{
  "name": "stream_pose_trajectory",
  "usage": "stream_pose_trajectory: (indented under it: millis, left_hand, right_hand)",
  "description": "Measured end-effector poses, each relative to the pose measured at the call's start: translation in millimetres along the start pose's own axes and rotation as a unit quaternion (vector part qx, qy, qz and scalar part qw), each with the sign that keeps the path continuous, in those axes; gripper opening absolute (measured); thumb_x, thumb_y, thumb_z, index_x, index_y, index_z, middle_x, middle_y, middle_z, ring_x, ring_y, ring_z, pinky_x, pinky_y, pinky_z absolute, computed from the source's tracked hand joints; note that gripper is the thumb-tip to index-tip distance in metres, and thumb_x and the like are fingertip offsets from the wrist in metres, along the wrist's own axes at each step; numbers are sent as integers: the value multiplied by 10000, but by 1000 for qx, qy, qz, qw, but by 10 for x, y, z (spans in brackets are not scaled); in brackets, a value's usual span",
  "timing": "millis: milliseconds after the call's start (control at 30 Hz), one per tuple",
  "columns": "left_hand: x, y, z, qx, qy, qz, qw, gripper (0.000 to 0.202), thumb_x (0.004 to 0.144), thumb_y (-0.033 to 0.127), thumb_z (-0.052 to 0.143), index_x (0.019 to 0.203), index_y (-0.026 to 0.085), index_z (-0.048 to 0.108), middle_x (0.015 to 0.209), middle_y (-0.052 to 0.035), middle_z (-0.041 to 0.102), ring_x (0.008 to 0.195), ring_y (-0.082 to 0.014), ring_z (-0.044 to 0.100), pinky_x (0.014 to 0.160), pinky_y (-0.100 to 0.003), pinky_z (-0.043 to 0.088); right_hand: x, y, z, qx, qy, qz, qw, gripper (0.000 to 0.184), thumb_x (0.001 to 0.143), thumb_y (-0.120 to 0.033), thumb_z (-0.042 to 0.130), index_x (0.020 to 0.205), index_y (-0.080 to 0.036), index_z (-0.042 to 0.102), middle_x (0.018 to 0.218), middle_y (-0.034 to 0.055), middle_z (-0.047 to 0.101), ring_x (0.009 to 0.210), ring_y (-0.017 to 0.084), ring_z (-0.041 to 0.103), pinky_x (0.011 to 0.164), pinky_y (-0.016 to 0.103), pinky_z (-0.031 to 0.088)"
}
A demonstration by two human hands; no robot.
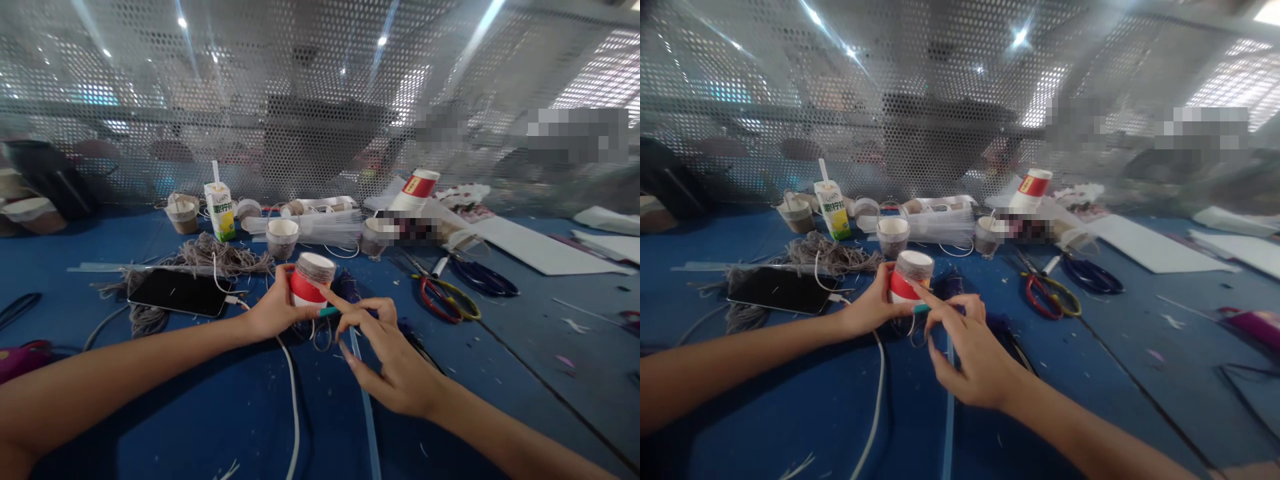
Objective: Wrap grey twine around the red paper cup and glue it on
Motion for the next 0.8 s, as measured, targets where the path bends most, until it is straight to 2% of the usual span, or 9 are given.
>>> stream_pose_trajectory:
  millis: [100, 267, 367, 500, 633, 800]
  left_hand:
    - [-7, 7, 5, -3, 1, -3, 1000, 716, 590, 250, 812, 1088, 196, 301, 1133, -132, 608, 1098, -289, 619, 962, -473, 492]
    - [8, -22, 13, -12, -9, 5, 1000, 693, 632, 251, 786, 1121, 190, 300, 1127, -136, 617, 1045, -269, 641, 968, -476, 483]
    - [6, -31, 19, 11, -19, 14, 1000, 715, 654, 253, 759, 1186, 163, 291, 1193, -166, 573, 1126, -287, 593, 1014, -485, 441]
    - [-30, 2, 22, 77, -18, 15, 997, 649, 698, 247, 716, 1204, 144, 323, 1225, -170, 543, 1205, -295, 527, 1055, -487, 396]
    - [-60, 34, 20, 121, -7, 9, 993, 619, 719, 258, 703, 1204, 141, 335, 1184, -152, 551, 1141, -288, 550, 1012, -494, 427]
    - [-60, 27, 16, 129, 3, 15, 991, 580, 712, 267, 721, 1157, 145, 370, 1130, -133, 557, 1090, -279, 563, 975, -479, 447]
  right_hand:
    - [-11, 31, -37, 16, 19, -6, 1000, 206, 771, -112, 467, 933, -238, 444, 1399, 81, 528, 906, 237, 438, 740, 417, 422]
    - [-45, 41, -140, 43, 83, -41, 995, 202, 770, -125, 462, 942, -231, 460, 1303, 80, 599, 887, 235, 444, 734, 413, 415]
    - [-32, 13, -58, 30, 40, -45, 998, 249, 756, -151, 476, 992, -233, 472, 1316, 75, 587, 953, 253, 447, 775, 428, 409]
    - [7, 28, 76, 13, -23, 6, 1000, 232, 784, -209, 493, 1013, -238, 472, 1234, 84, 631, 977, 264, 463, 802, 433, 402]
    - [10, 62, 94, 6, -29, 35, 999, 176, 814, -247, 474, 989, -237, 488, 1161, 83, 669, 964, 262, 479, 818, 441, 389]
    - [10, 24, 53, 3, -19, 10, 1000, 177, 800, -232, 485, 976, -232, 489, 1179, 90, 655, 966, 268, 471, 802, 451, 390]
Point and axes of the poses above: each hand's wrist, its own x-axis towards the middle knuckle, its own z-axis out of the palm, y = z × x, the point moved 7 cm from there along x, towards the middle knuckle
